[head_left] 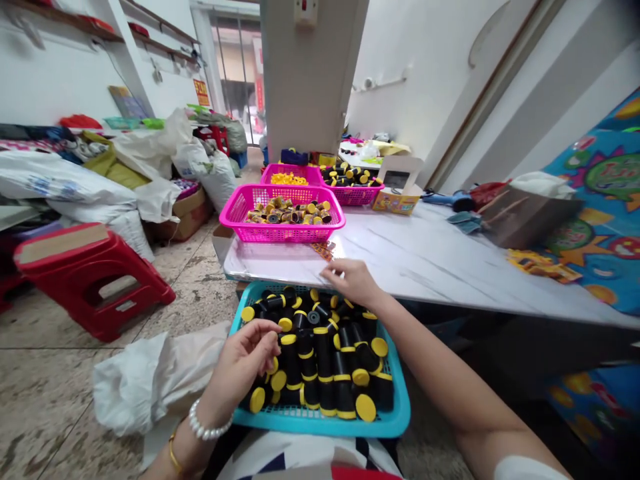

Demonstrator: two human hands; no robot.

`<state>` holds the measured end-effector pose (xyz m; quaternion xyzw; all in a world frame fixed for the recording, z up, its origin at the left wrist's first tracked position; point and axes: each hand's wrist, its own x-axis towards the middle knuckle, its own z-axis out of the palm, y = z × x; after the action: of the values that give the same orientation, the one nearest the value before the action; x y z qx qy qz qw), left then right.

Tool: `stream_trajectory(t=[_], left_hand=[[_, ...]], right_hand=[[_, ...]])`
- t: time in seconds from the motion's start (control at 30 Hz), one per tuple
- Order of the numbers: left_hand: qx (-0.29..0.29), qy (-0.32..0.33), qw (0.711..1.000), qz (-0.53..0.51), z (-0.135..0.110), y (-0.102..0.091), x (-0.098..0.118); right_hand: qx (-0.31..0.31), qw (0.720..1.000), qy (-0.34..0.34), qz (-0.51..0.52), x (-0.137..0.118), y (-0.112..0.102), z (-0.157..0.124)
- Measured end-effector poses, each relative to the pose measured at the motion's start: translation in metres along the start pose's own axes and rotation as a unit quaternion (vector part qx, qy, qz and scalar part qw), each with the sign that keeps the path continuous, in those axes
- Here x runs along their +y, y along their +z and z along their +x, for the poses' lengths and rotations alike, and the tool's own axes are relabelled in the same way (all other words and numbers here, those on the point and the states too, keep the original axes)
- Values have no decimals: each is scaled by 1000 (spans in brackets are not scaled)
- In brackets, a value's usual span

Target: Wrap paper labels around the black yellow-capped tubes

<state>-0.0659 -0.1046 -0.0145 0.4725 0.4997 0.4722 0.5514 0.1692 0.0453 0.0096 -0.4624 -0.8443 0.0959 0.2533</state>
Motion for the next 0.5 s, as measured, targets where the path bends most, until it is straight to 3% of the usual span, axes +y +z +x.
stream_trajectory(t=[0.13,0.3,0.4,0.5], left_hand=[[-33,-20,999,-17,-4,12,-13],[-40,-26,998,-41,-5,18,-19],[-28,-16,998,-49,4,18,-10],[2,7,999,-52,19,24,2]], right_hand=[[91,990,99,-34,32,2,31],[132,983,125,-31,51,8,32],[171,978,117,-10,37,5,20],[205,975,81,19,0,2,-2]])
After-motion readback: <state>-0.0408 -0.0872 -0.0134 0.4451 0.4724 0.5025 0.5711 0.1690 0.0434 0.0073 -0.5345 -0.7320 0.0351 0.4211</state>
